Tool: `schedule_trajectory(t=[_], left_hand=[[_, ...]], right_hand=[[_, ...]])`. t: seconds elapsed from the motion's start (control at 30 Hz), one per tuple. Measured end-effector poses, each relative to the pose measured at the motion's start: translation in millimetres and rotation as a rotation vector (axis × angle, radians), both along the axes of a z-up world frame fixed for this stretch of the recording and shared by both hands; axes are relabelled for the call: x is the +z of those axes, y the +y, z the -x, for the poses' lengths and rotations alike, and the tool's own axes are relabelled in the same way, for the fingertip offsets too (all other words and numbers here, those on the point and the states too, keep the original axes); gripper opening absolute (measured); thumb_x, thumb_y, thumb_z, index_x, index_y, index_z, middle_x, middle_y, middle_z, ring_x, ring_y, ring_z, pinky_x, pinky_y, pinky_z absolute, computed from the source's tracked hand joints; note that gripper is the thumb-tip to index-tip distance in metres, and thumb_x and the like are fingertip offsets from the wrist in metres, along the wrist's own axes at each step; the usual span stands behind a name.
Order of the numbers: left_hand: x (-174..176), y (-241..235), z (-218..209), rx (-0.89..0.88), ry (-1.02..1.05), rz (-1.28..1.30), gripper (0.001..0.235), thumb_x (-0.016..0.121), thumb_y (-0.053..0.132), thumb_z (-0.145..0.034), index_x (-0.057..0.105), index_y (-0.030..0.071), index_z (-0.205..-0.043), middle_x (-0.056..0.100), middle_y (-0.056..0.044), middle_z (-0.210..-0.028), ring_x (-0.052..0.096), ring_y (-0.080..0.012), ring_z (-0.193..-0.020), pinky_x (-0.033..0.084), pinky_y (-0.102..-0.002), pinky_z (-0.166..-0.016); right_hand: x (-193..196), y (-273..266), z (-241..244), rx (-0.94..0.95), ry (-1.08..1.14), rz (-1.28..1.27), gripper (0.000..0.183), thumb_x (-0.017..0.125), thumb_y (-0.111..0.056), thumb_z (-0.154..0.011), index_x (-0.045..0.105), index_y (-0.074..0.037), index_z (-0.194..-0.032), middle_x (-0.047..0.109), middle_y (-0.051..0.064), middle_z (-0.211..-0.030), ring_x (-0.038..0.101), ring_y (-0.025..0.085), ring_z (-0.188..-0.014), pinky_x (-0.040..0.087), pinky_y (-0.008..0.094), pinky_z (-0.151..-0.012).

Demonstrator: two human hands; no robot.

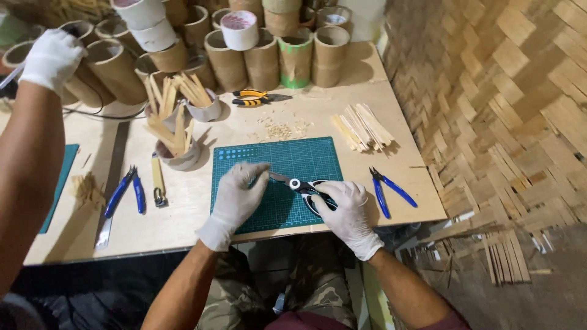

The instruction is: Cutting and assembling wooden sticks and paper components to create a decorative flower craft.

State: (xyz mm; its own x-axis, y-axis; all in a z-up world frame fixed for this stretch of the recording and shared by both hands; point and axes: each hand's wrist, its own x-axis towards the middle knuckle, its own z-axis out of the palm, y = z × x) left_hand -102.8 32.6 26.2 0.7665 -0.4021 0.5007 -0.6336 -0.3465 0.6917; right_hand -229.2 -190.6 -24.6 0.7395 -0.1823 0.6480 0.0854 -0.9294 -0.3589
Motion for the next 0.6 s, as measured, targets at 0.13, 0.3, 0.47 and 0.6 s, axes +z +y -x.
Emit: schedule_trajectory(t=[0.13, 0.3, 0.47, 0.6], left_hand=[[2, -26, -43, -0.015, -0.066, 0.044, 0.015, 0.075, 0.010, -0.090, 0.082, 0.011, -0.103, 0.074, -0.008, -0.075, 0.073, -0.0279, -0.084, 0.051, -0.045, -0.104], [-63, -42, -86, 0.086, -0.213, 0.048, 0.023, 0.070, 0.009, -0.090, 0.078, 0.017, -0.111, 0.071, -0.010, -0.081, 0.070, -0.0325, -0.084, 0.057, -0.047, -0.089], [-48, -29, -71, 0.090, -0.192, 0.065, 0.026, 0.069, 0.010, -0.091, 0.077, 0.020, -0.113, 0.071, -0.008, -0.082, 0.071, -0.0315, -0.081, 0.059, -0.047, -0.082], [-46, -21, -69, 0.140, -0.162, 0.076, 0.024, 0.070, 0.013, -0.090, 0.079, 0.023, -0.110, 0.073, -0.005, -0.082, 0.072, -0.0303, -0.079, 0.060, -0.045, -0.078]], right_hand=[[12, 1, 5, -0.037, -0.059, -0.024, 0.017, 0.082, -0.034, -0.085, 0.077, -0.031, -0.101, 0.073, -0.010, -0.101, 0.068, 0.013, -0.095, 0.048, 0.032, -0.090], [8, -23, 5, -0.174, -0.118, -0.029, 0.020, 0.086, -0.024, -0.079, 0.076, -0.029, -0.096, 0.069, -0.002, -0.091, 0.067, 0.022, -0.090, 0.047, 0.039, -0.089], [38, -93, -8, -0.448, 0.037, 0.177, 0.017, 0.079, -0.030, -0.082, 0.076, -0.031, -0.099, 0.072, -0.004, -0.087, 0.071, 0.023, -0.086, 0.049, 0.039, -0.088], [19, -131, -25, -0.667, 0.305, 0.194, 0.022, 0.075, -0.056, -0.079, 0.076, -0.039, -0.093, 0.075, -0.008, -0.081, 0.075, 0.022, -0.083, 0.049, 0.036, -0.090]])
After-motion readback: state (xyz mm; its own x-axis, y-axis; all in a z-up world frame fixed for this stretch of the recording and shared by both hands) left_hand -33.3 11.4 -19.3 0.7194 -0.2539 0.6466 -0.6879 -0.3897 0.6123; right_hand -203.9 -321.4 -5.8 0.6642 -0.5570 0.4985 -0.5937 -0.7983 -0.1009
